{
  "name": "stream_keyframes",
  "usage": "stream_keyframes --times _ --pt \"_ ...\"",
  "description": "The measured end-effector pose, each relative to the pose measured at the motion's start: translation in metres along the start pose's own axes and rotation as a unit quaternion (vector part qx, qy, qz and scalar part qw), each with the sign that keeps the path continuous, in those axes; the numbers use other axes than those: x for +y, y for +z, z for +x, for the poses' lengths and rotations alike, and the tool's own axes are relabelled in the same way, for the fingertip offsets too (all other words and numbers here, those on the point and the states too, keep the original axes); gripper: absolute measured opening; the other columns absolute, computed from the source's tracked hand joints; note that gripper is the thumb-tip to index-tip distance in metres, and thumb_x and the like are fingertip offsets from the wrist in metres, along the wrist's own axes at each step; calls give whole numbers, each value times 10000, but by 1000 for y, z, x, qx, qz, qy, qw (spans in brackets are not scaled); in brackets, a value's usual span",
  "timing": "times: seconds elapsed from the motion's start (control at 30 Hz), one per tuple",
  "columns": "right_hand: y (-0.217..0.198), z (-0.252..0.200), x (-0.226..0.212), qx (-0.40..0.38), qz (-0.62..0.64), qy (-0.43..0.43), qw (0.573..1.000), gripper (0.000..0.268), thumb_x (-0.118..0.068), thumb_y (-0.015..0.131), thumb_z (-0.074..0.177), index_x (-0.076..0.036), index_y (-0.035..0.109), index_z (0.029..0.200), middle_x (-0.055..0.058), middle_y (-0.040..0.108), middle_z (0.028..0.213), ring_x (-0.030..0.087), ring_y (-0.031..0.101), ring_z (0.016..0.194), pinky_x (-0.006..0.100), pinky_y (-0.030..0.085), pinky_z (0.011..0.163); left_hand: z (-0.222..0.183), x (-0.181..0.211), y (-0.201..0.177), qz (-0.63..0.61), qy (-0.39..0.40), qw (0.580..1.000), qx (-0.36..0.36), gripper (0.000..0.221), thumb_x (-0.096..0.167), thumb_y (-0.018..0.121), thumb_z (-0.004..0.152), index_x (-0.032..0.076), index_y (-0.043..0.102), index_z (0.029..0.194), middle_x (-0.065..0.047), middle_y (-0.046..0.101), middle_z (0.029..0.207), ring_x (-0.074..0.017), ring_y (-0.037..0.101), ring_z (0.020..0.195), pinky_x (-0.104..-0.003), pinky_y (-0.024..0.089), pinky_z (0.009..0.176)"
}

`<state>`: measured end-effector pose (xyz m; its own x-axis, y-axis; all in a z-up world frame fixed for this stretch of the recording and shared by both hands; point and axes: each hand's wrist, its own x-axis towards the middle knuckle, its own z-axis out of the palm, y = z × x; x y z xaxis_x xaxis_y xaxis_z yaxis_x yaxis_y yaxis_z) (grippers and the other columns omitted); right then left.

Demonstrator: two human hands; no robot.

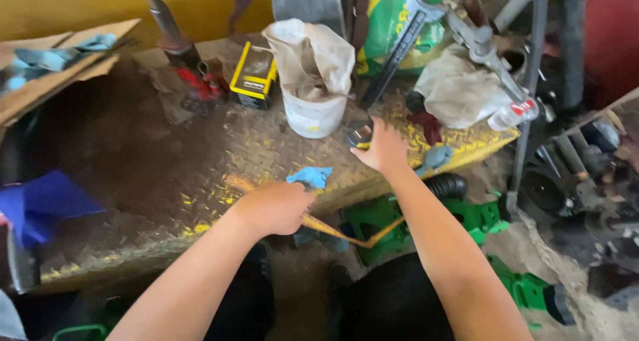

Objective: Cleaning and assembling automotive jack stands on a workbench.

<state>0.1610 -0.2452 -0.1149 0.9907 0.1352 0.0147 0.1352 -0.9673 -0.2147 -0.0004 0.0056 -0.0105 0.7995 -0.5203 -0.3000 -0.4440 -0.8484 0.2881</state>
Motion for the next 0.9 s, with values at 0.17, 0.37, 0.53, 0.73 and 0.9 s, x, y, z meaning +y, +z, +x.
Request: stream_keyframes --times 0.17,0.37,0.53,0.73,0.9 --pt "-1 0 7 40 49 23 998 930 -571 866 657 -142 461 1377 189 647 1234 400 641 1133 547 506 940 -6 -3 -2 -15 20 999 48 139 147 646 796 155 735 903 -118 699 898 -371 691 897 -533 533 735" --pt "-32 -17 29 43 184 70 980 862 -519 861 709 -97 456 1342 222 671 1159 423 656 1073 491 511 920 -6 8 -15 74 11 996 45 155 128 642 823 183 746 923 -97 678 950 -340 663 987 -553 476 885" --pt "-42 -28 79 74 300 71 949 801 -479 866 750 -38 486 1301 203 656 1135 331 640 1052 411 504 909 5 21 -32 180 31 969 165 148 134 659 804 196 774 875 -98 631 1020 -353 577 1125 -679 252 1182" --pt "-56 -44 107 62 473 105 872 726 -369 861 733 18 528 1249 119 643 1153 190 594 1073 314 470 940 40 44 -35 219 131 872 418 104 214 665 696 198 746 759 -83 598 1176 -348 519 1221 -668 287 1121" --pt "-29 -31 135 89 489 172 850 739 -396 884 716 10 536 1226 134 662 1155 199 616 1034 326 497 894 124 33 3 136 172 922 320 162 192 669 858 187 723 1011 -60 612 1094 -283 618 1086 -447 512 912"
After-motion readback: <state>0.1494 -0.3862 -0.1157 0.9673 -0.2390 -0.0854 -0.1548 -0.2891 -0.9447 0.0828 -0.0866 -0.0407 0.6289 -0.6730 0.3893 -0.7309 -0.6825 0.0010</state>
